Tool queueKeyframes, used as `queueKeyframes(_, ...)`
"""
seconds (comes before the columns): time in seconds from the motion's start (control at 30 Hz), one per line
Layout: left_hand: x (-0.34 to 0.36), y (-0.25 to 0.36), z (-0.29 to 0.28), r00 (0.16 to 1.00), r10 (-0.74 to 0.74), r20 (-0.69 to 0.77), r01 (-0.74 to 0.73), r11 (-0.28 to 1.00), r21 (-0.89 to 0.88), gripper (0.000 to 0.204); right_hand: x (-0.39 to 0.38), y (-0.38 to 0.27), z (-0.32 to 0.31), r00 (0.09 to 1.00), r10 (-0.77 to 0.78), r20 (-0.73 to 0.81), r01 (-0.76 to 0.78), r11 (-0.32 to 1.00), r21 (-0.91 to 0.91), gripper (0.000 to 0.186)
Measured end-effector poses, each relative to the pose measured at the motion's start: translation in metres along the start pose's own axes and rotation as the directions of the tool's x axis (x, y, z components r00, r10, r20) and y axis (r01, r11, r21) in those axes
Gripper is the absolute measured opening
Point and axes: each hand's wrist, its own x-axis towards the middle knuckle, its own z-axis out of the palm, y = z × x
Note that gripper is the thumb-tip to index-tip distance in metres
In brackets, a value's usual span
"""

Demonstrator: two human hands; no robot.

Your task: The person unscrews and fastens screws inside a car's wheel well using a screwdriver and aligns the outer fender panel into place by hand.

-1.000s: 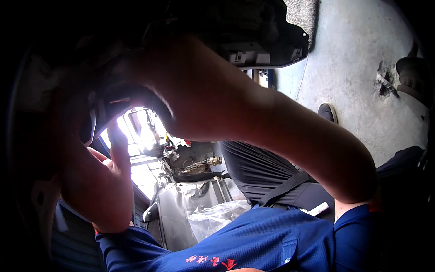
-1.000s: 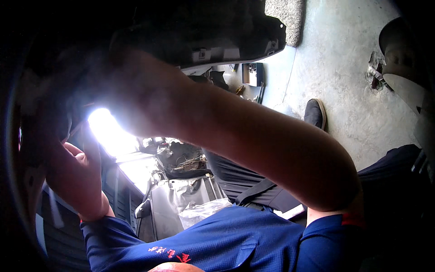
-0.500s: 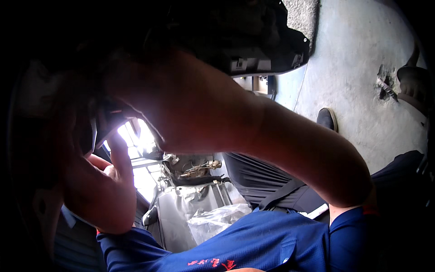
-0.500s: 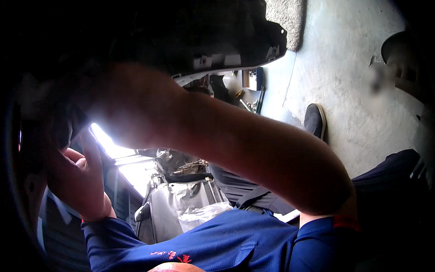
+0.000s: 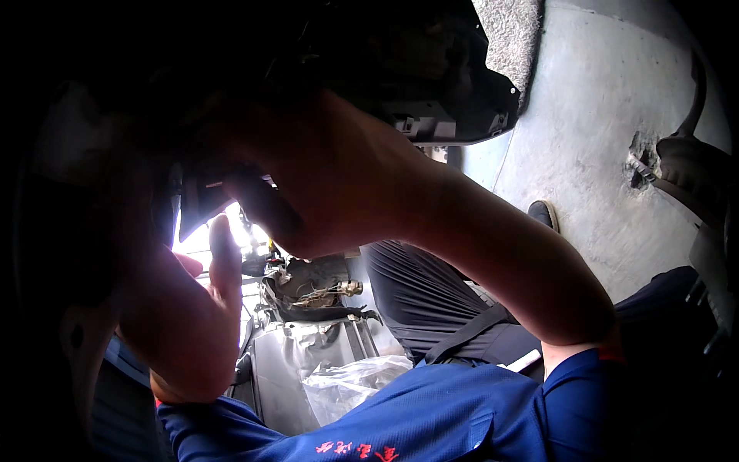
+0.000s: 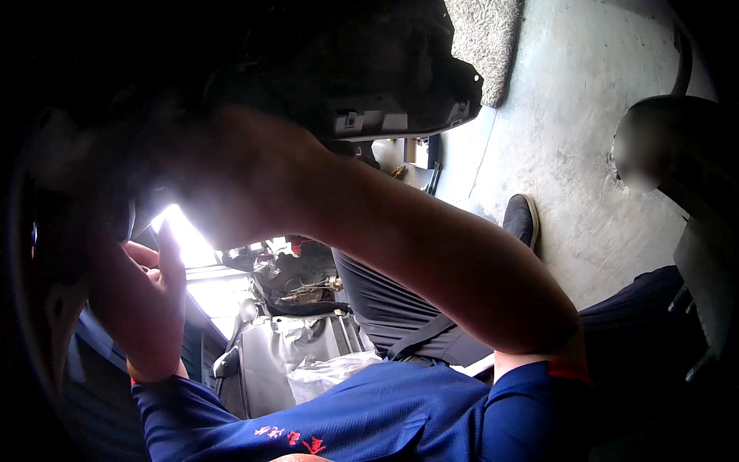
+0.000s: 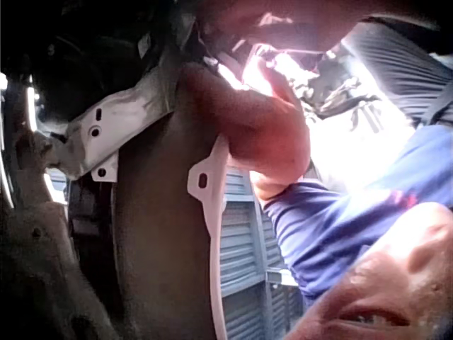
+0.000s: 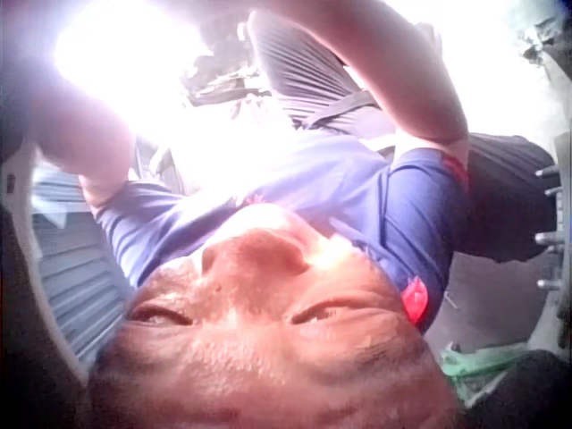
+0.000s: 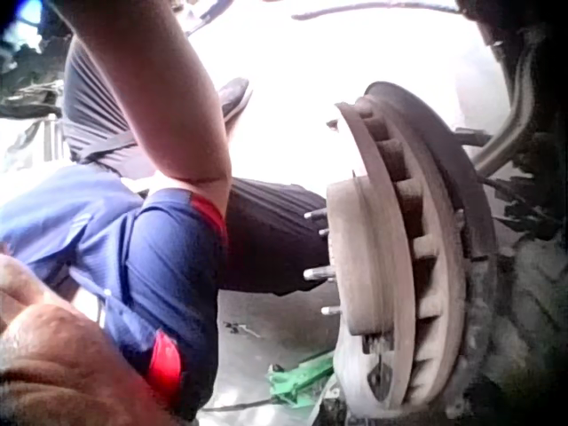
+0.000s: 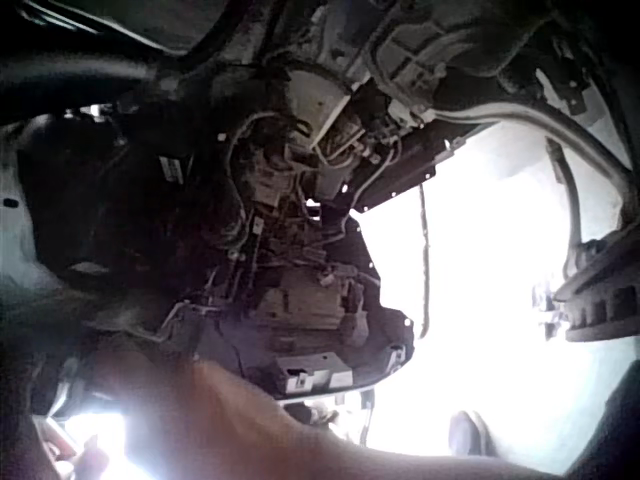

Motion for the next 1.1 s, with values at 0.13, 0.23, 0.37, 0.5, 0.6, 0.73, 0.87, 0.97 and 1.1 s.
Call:
queueKeyframes(0.13, -0.001, 0.005, -0.001, 1.000, 0.003, 0.022, -0.003, 1.000, -0.002, 0.047, -0.006, 0.001, -0.003, 1.000, -0.004, 0.004, 0.004, 0.999, -0.043, 0.031)
queueKeyframes(0.23, -0.001, 0.006, -0.007, 0.999, -0.008, 0.040, 0.008, 1.000, -0.004, 0.046, -0.006, 0.000, -0.004, 0.999, 0.036, 0.012, -0.035, 0.999, -0.024, 0.033)
queueKeyframes(0.37, -0.003, 0.009, -0.008, 0.998, -0.008, 0.059, 0.009, 1.000, -0.010, 0.046, -0.013, -0.002, -0.002, 0.994, 0.078, -0.072, -0.077, 0.997, 0.015, 0.028)
queueKeyframes(0.5, -0.005, 0.008, -0.012, 0.997, -0.005, 0.071, 0.006, 1.000, -0.018, 0.045, -0.012, -0.009, 0.006, 0.962, 0.103, -0.251, -0.097, 0.995, 0.039, 0.029)
queueKeyframes(0.6, -0.002, 0.008, -0.012, 0.997, 0.002, 0.072, -0.001, 1.000, -0.020, 0.045, -0.010, -0.009, 0.003, 0.967, 0.173, -0.188, -0.153, 0.981, 0.116, 0.026)
queueKeyframes(0.73, -0.001, 0.009, -0.014, 0.997, 0.014, 0.073, -0.012, 1.000, -0.029, 0.044, -0.001, -0.001, -0.001, 0.985, 0.150, -0.081, -0.138, 0.982, 0.130, 0.024)
queueKeyframes(0.87, -0.005, 0.011, -0.016, 0.995, 0.034, 0.098, -0.031, 0.999, -0.033, 0.043, 0.004, 0.003, -0.002, 0.997, -0.012, -0.071, 0.011, 1.000, -0.018, 0.035)
queueKeyframes(0.97, -0.009, 0.019, -0.008, 0.991, 0.002, 0.135, -0.004, 1.000, 0.012, 0.041, 0.002, -0.013, -0.015, 0.976, 0.214, 0.038, -0.217, 0.968, 0.126, 0.040)
queueKeyframes(1.1, -0.012, 0.033, 0.014, 0.993, -0.097, 0.062, 0.093, 0.993, 0.069, 0.037, -0.001, -0.019, -0.013, 0.937, 0.344, 0.064, -0.349, 0.931, 0.104, 0.046)
